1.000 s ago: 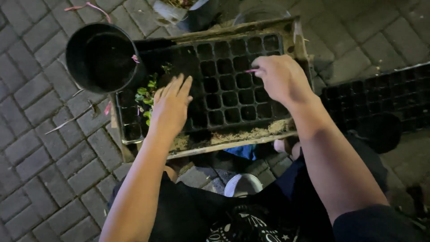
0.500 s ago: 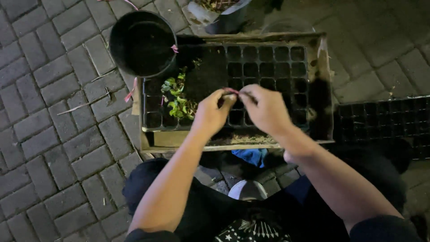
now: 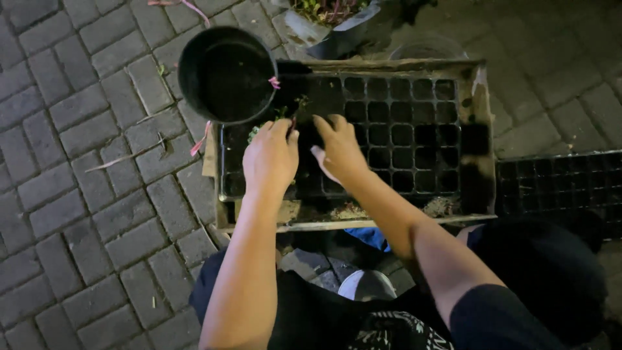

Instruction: Transplanting small green seedlings into a black plastic seed tray.

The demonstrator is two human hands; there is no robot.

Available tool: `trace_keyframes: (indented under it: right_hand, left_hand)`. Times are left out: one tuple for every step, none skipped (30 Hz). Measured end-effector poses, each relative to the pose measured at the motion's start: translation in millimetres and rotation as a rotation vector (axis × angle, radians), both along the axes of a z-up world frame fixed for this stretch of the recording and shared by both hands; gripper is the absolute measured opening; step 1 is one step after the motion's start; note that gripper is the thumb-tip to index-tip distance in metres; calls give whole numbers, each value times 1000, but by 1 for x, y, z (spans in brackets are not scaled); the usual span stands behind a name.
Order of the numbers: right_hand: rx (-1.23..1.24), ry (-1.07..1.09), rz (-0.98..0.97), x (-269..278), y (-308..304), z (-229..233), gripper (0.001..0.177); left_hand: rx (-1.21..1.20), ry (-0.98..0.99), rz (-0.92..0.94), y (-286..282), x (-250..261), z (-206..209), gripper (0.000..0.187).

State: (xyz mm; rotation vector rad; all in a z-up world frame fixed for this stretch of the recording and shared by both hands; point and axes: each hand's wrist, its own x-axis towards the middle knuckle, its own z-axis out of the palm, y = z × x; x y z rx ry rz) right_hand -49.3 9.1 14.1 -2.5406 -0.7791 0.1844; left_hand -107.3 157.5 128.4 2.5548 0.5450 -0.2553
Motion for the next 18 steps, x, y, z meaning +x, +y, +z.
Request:
trace_keyframes:
  right_hand:
    - [1, -3, -14, 2, 8, -2, 64]
    - [-74, -24, 2, 2, 12, -5, 61]
    - [-149, -44, 17, 2, 17, -8, 57]
    - [-155, -41, 7, 3, 17, -15, 57]
    - [-97, -58, 32, 4, 18, -22, 50]
    - [-38, -78, 60, 5, 19, -28, 45]
    - [-44, -78, 53, 8, 16, -27, 45]
    - [-65, -167, 106, 11, 14, -26, 40]
    - [-87, -256, 159, 13, 12, -25, 36]
    - [-88, -257, 158, 18, 11, -27, 36]
    - [-24, -221, 128, 22, 10, -29, 33]
    - [39, -183, 97, 25, 9, -30, 30]
    - [37, -184, 95, 29, 8, -34, 30]
    - [132, -129, 47, 33, 5, -37, 26]
    - [228, -74, -1, 37, 3, -41, 22]
    - [229, -74, -1, 39, 1, -42, 22]
    - [327, -18, -46, 41, 0, -44, 18]
    - [424, 39, -90, 42, 0, -46, 14]
  left_hand:
    - [1, -3, -14, 1, 0, 1, 35]
    - [12, 5, -6, 0, -1, 2, 34]
    - [24, 12, 2, -1, -2, 1, 33]
    - [18, 14, -9, -3, -2, 6, 33]
    - [17, 22, -14, -4, -3, 10, 33]
    - [17, 28, -15, -4, -4, 15, 33]
    - [12, 28, -22, -5, -3, 14, 33]
    - [29, 26, -31, -5, -3, 12, 34]
    - [46, 24, -39, -6, -3, 11, 34]
    - [46, 22, -40, -8, -3, 11, 34]
    - [42, 26, -41, -10, -2, 12, 34]
    - [37, 31, -43, -11, -2, 13, 34]
    - [35, 31, -45, -11, -1, 14, 34]
    - [25, 41, -48, -13, 1, 14, 34]
    - [16, 50, -52, -14, 2, 15, 35]
    - [17, 50, -52, -15, 3, 15, 35]
    - [13, 48, -59, -16, 3, 14, 35]
    - [9, 47, -66, -14, 3, 13, 35]
